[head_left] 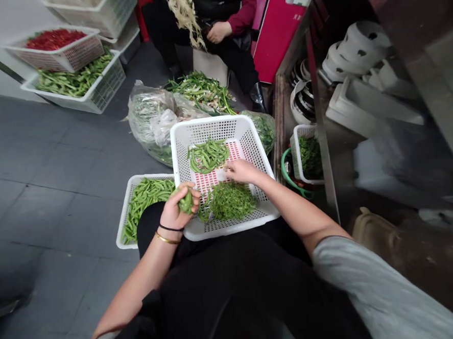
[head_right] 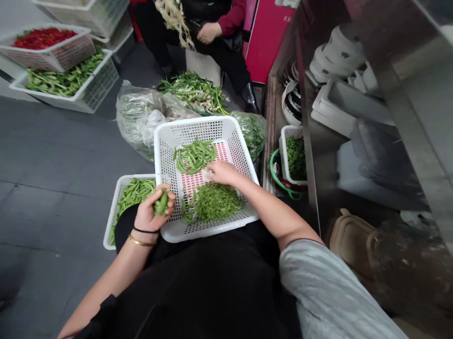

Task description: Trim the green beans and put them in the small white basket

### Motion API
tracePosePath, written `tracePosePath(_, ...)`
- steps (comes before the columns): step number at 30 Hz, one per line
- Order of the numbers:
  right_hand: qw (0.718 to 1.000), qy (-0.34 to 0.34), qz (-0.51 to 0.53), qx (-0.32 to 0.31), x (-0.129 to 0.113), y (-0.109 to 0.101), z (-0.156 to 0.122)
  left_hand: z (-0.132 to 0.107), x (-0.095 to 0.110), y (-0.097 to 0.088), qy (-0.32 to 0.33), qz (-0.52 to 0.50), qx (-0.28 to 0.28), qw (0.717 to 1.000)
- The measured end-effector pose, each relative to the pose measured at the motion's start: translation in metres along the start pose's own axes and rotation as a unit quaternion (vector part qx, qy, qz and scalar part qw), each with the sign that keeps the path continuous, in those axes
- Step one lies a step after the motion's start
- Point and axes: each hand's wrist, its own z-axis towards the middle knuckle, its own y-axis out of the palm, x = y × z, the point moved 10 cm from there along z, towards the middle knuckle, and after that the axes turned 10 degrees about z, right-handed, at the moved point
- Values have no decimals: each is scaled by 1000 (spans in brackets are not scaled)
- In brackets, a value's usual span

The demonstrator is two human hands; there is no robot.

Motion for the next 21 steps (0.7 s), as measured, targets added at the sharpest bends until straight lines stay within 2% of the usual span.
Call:
tracePosePath(1,998,23,-11,52,4,-14,16,-1,-6,6,-10,2,-21,1000)
tracePosePath(3,993,68,-25,93,13,-25,46,-4,-14,18,-21,5,-59,998)
tracePosePath(6,995,73,-27,68,15,-21,75,-5,-20,24,-30,10,-80,996)
tracePosePath(8,996,65,-26,63,14,-19,76,-3,-21,18,-37,30,-56,997)
tracePosePath(11,995,39,4,95,1,-25,51,1,-19,1,-18,88,31,995)
tracePosePath(13,991,-25,88,99,-23,-22,19,2,-16,-6,13,129,88,988)
tracePosePath(15,973,-113,192,55,-55,-8,-17,1,-14,-6,45,162,119,979)
tracePosePath(16,962,-151,224,28,-70,1,-35,0,-14,-3,58,175,125,975)
tracePosePath(18,945,-210,247,34,-92,8,-67,-2,-14,3,72,191,118,972)
tracePosePath(21,938,-242,207,134,-103,4,-98,-6,-20,16,56,174,77,980)
